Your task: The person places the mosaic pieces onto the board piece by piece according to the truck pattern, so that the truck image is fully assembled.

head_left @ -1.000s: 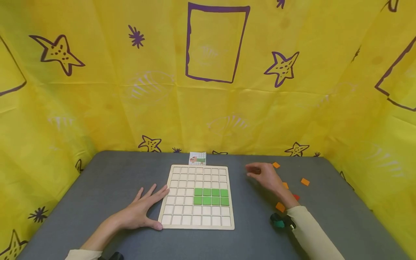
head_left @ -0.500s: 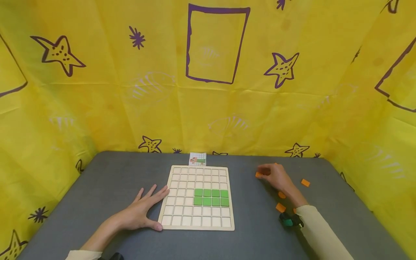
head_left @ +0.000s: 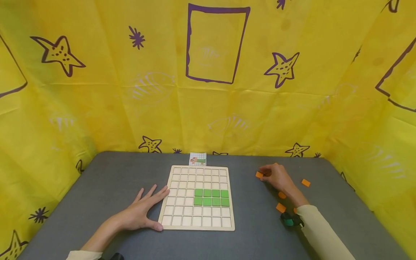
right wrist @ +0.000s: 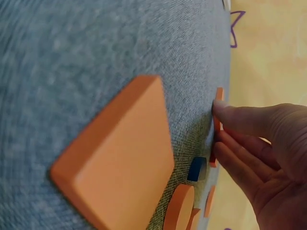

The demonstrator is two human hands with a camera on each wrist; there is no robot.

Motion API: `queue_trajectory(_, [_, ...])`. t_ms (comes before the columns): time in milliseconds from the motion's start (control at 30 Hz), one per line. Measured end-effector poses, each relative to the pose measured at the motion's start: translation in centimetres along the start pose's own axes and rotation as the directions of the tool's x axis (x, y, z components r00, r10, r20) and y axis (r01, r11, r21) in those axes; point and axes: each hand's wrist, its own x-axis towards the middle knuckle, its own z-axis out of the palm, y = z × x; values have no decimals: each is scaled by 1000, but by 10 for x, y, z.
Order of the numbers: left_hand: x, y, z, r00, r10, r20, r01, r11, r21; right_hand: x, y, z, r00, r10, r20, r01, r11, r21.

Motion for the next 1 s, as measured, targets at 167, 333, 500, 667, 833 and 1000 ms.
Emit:
queue_trajectory(167, [0,1,0,1000,-1,0,1,1000,-3,0,0,1,1000,-17,-2,17,1000,-3])
queue_trajectory(333, [-1,1,0,1000,1,1,-1,1000,-2,1,-4,2,999,-38,-10,38,999,4])
queue_trajectory(500, [-1,1,0,1000,2,2,-2,1000,1,1,-15,4,998,-52,-18,53,998,29])
queue_trajectory(667, [-1,1,0,1000,0,3,0,1000,0,2,-31,9,999,-51,-9,51,994,92])
queue_trajectory(833, [-1,0,0,1000,-1,0,1,1000,-1,4,-46,14,998,-63,-10,63,993,100])
queue_trajectory(1000, [0,0,0,1000,3,-2,-3,1000,5,6,-59,18,994,-104,-27,106,989,99])
